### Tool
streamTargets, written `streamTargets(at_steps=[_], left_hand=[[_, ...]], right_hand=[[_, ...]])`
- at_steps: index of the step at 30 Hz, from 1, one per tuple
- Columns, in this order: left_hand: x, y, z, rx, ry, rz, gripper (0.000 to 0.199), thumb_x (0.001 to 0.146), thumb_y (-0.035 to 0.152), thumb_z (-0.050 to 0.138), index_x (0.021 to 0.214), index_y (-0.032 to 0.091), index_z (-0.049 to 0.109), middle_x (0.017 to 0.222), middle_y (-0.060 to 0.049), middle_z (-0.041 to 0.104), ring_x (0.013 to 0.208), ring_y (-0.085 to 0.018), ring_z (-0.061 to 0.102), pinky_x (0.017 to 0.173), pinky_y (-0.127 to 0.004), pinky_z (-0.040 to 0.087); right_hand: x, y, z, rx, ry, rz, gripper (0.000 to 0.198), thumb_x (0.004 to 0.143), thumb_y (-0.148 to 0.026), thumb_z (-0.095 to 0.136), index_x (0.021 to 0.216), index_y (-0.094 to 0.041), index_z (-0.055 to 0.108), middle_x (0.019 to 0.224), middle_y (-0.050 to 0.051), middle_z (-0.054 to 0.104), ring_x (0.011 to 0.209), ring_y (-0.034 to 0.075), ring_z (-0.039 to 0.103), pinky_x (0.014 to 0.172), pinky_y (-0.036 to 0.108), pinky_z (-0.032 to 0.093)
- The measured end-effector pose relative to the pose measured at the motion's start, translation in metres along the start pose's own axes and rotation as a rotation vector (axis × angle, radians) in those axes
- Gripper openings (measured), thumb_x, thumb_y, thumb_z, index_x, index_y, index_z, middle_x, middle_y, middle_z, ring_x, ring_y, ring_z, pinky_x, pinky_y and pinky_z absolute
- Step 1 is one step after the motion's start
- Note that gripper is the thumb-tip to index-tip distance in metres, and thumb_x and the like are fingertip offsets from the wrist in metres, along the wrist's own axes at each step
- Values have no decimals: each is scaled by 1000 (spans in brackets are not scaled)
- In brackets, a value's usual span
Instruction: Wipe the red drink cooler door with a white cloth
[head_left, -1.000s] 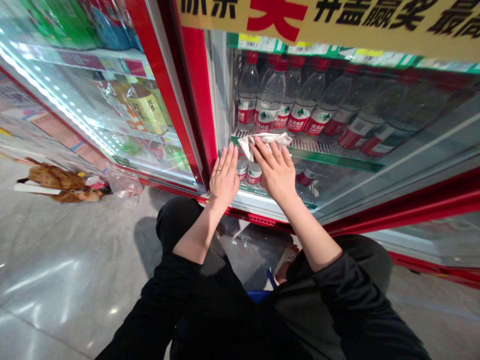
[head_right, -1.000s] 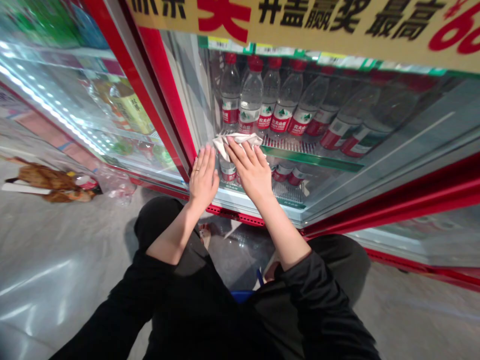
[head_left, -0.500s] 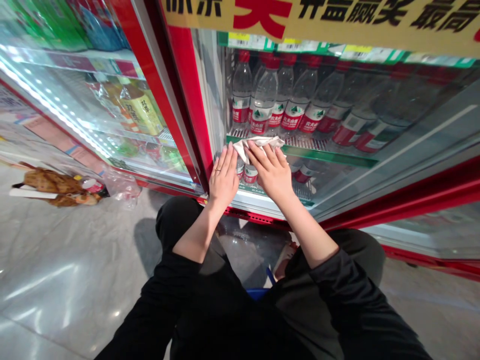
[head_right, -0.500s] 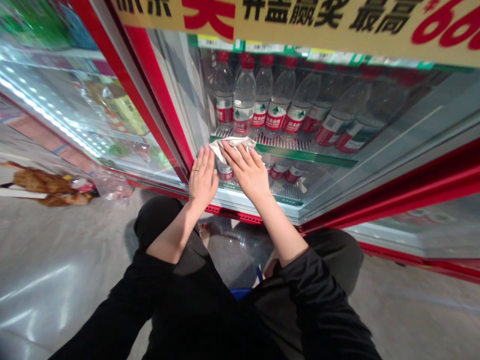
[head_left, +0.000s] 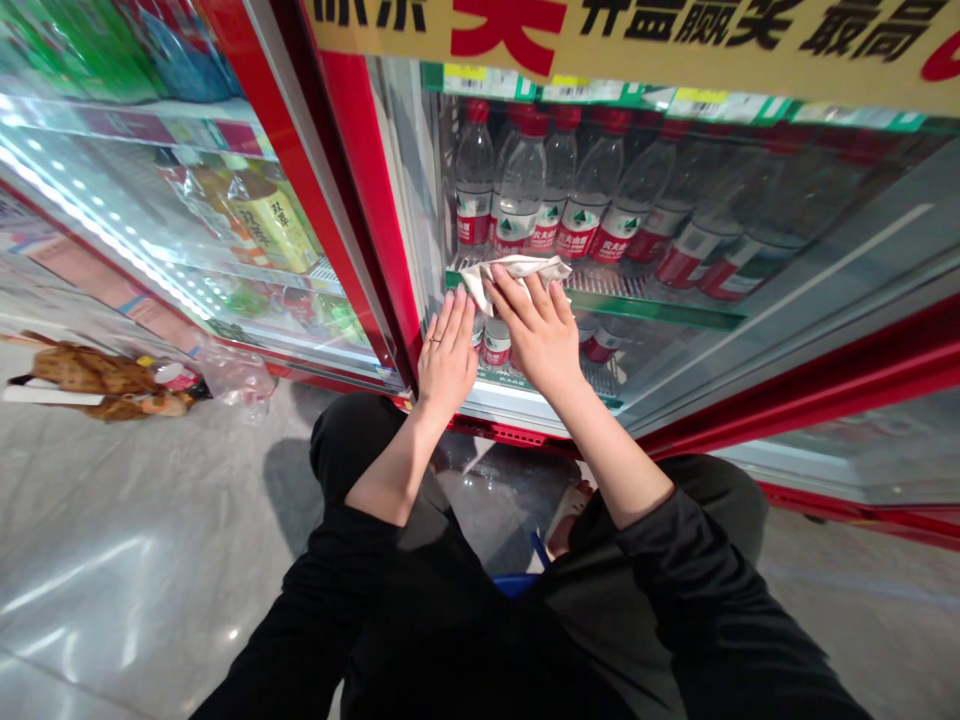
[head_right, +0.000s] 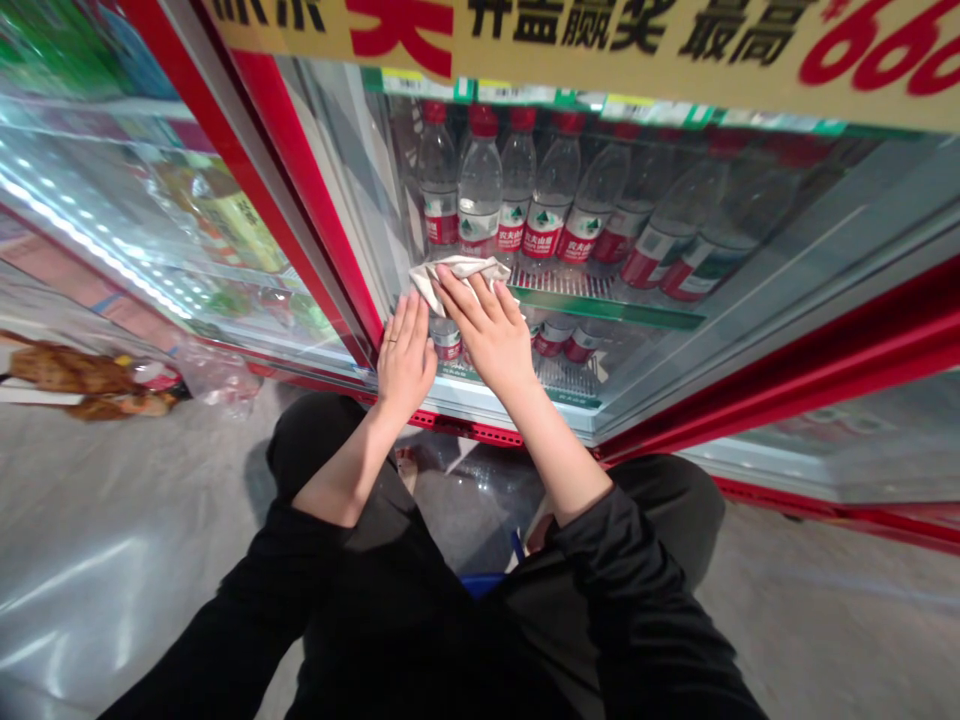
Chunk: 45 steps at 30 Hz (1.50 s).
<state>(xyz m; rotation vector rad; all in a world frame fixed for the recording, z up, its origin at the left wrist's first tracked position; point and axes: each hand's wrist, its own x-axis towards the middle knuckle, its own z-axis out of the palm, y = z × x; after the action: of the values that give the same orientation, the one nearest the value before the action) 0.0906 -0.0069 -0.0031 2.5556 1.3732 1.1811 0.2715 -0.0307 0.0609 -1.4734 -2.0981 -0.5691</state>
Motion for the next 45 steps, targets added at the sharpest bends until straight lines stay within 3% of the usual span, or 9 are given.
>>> streamTargets(at_steps=[6, 10, 15, 20, 24, 28, 34, 40, 45], left_hand=[[3, 5, -5, 70, -19, 42, 68, 110, 13, 34, 177, 17, 31, 185, -5, 26, 174, -21, 17, 146, -45, 19], [5, 9, -5, 37, -91, 123, 66, 110, 13, 32, 176, 16, 37, 184, -6, 29, 173, -19, 18, 147, -42, 14], [9, 10, 0, 3, -111, 92, 63, 110, 13, 36, 172, 13, 43, 182, -9, 32, 173, -20, 15, 147, -42, 10], [10, 15, 1, -3, -131, 104, 62, 109, 13, 37, 171, 13, 47, 181, -7, 35, 172, -21, 18, 147, -40, 10], [10, 22, 0, 6, -144, 136, 69, 108, 10, 35, 176, 18, 38, 182, -3, 29, 172, -19, 19, 147, -41, 12], [9, 23, 3, 18, -140, 160, 69, 108, 10, 36, 176, 18, 38, 182, -4, 29, 172, -19, 20, 147, -42, 15], [9, 19, 11, -5, -141, 141, 58, 110, 16, 39, 166, 14, 53, 178, -7, 43, 171, -22, 27, 147, -44, 17], [8, 23, 6, 39, -139, 147, 68, 108, 12, 38, 175, 19, 40, 182, -3, 31, 172, -20, 22, 147, -42, 16], [7, 24, 4, 49, -110, 182, 68, 109, 10, 33, 177, 16, 36, 183, -4, 26, 172, -18, 17, 147, -39, 11]], right_hand=[[-28, 19, -4, -49, 23, 64, 57, 115, -21, 35, 169, -31, 51, 173, 5, 56, 161, 25, 51, 138, 53, 34], [-16, 17, -1, -83, 109, 104, 56, 116, -24, 34, 170, -28, 50, 175, 6, 53, 165, 27, 45, 140, 57, 28], [-1, 10, 0, -71, 111, 54, 56, 118, -25, 32, 172, -31, 45, 175, 3, 52, 166, 24, 42, 141, 54, 25], [-29, 18, -1, -75, 43, 36, 56, 117, -22, 35, 169, -32, 52, 171, 5, 57, 160, 25, 52, 138, 52, 34], [-45, 30, 3, -104, 138, 151, 54, 115, -22, 38, 164, -31, 58, 170, 8, 59, 159, 29, 53, 137, 58, 36], [-30, 26, 0, -97, 127, 200, 59, 113, -20, 37, 170, -29, 51, 176, 10, 50, 166, 32, 42, 138, 64, 30], [-15, 12, -10, -65, 19, 86, 58, 115, -22, 37, 172, -32, 47, 176, 6, 50, 167, 27, 42, 141, 57, 28], [-46, 35, -5, -94, 81, 151, 57, 114, -20, 37, 166, -32, 55, 171, 8, 57, 162, 28, 50, 138, 58, 34], [-36, 41, -8, -86, 180, 232, 61, 113, -21, 34, 172, -27, 48, 178, 11, 48, 169, 33, 36, 137, 70, 28]])
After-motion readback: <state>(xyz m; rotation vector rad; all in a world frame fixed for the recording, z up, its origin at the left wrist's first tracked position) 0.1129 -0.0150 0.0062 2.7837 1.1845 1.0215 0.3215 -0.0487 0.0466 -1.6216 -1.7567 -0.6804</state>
